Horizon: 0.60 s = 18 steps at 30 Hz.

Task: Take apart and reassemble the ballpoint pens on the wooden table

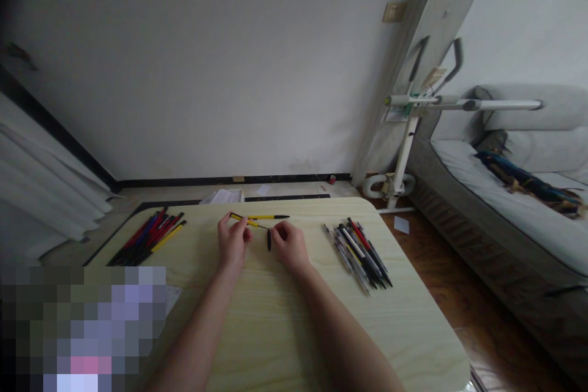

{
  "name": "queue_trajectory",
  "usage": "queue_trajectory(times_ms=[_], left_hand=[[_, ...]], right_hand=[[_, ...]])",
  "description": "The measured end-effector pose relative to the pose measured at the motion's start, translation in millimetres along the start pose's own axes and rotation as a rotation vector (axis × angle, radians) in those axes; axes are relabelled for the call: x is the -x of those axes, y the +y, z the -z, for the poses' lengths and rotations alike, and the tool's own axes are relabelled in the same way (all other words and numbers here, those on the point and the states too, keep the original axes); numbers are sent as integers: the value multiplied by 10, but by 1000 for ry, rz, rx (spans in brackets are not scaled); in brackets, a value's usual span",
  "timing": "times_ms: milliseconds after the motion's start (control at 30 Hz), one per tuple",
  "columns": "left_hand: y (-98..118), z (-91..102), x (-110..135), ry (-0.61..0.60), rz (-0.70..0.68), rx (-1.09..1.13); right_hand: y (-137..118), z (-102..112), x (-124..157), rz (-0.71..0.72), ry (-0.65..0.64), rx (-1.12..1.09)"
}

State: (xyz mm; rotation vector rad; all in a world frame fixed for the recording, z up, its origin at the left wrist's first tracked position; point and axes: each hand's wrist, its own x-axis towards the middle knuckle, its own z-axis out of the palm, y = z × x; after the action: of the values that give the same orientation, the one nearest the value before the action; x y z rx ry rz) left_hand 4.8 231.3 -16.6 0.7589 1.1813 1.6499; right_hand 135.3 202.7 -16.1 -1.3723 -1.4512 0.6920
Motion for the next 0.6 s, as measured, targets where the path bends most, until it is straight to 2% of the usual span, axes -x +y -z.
queue_trajectory(times_ms=[600], left_hand=[[48, -20, 29, -62, -41, -75]], right_hand=[[-41, 9, 3, 19, -13, 12]])
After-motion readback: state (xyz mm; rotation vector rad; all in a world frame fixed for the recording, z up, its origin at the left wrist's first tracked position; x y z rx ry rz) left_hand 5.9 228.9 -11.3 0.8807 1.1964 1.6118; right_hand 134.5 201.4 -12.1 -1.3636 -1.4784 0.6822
